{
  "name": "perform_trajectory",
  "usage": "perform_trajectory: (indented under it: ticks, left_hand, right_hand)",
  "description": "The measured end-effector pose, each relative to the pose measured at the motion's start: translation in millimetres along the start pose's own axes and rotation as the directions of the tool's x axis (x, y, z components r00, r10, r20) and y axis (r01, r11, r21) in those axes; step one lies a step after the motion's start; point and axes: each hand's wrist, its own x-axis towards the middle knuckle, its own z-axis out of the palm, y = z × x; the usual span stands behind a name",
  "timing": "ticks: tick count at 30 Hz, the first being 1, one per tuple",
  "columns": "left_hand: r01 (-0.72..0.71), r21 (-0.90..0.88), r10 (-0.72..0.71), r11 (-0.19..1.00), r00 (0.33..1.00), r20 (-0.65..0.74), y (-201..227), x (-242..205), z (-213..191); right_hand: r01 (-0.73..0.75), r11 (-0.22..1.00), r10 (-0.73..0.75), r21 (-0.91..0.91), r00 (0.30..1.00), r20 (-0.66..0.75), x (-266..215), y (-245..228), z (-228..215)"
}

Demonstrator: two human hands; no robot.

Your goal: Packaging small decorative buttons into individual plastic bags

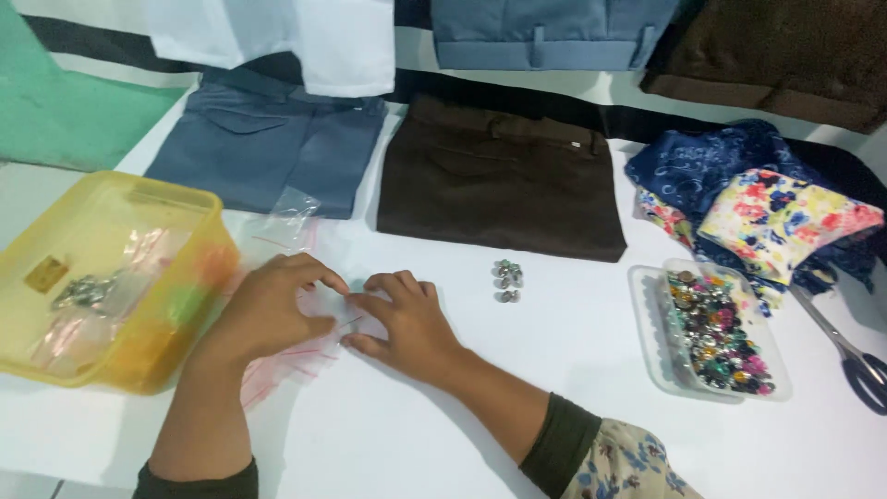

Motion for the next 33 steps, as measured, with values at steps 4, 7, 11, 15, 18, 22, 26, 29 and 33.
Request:
perform_trajectory:
  ticks: [4, 7, 11, 15, 18, 22, 26, 29, 33]
  left_hand:
    - [0.089, 0.06, -0.096, 0.994, 0.986, 0.137, 10, -5, -9]
    - [0.051, 0.104, -0.066, 0.993, 0.987, 0.149, 3, -1, -2]
    - [0.053, 0.227, -0.101, 0.973, 0.973, 0.207, -5, 6, 10]
    - [0.003, 0.257, -0.046, 0.966, 0.986, 0.162, -9, 9, 20]
    - [-0.099, 0.167, 0.105, 0.981, 0.994, -0.022, -3, 13, 27]
    - [-0.348, 0.037, 0.343, 0.937, 0.895, -0.286, 17, 9, 39]
    - [-0.512, 0.051, 0.468, 0.857, 0.734, -0.493, 25, 13, 52]
    - [-0.567, -0.018, 0.439, 0.824, 0.658, -0.612, 32, 18, 61]
    - [-0.609, -0.171, 0.382, 0.774, 0.666, -0.641, 48, 25, 76]
  right_hand:
    - [0.003, 1.0, -0.003, 0.011, 1.0, 0.029, 10, 6, 3]
    - [-0.023, 1.0, 0.023, -0.001, 1.0, 0.008, 13, 11, 7]
    - [-0.015, 1.0, 0.014, -0.026, 0.998, -0.061, 12, 12, 11]
    - [0.052, 0.993, -0.071, -0.106, 0.981, -0.179, 9, 16, 16]
    - [0.074, 0.988, -0.115, -0.134, 0.938, -0.327, 6, 22, 14]
    - [0.1, 0.994, -0.061, 0.051, 0.865, -0.497, 5, 27, -3]
    - [0.112, 0.97, 0.043, 0.215, 0.793, -0.607, -1, 21, -19]
    - [0.117, 0.957, 0.084, 0.265, 0.764, -0.639, -11, 17, -28]
    - [0.138, 0.95, 0.086, 0.28, 0.748, -0.658, -27, 13, -40]
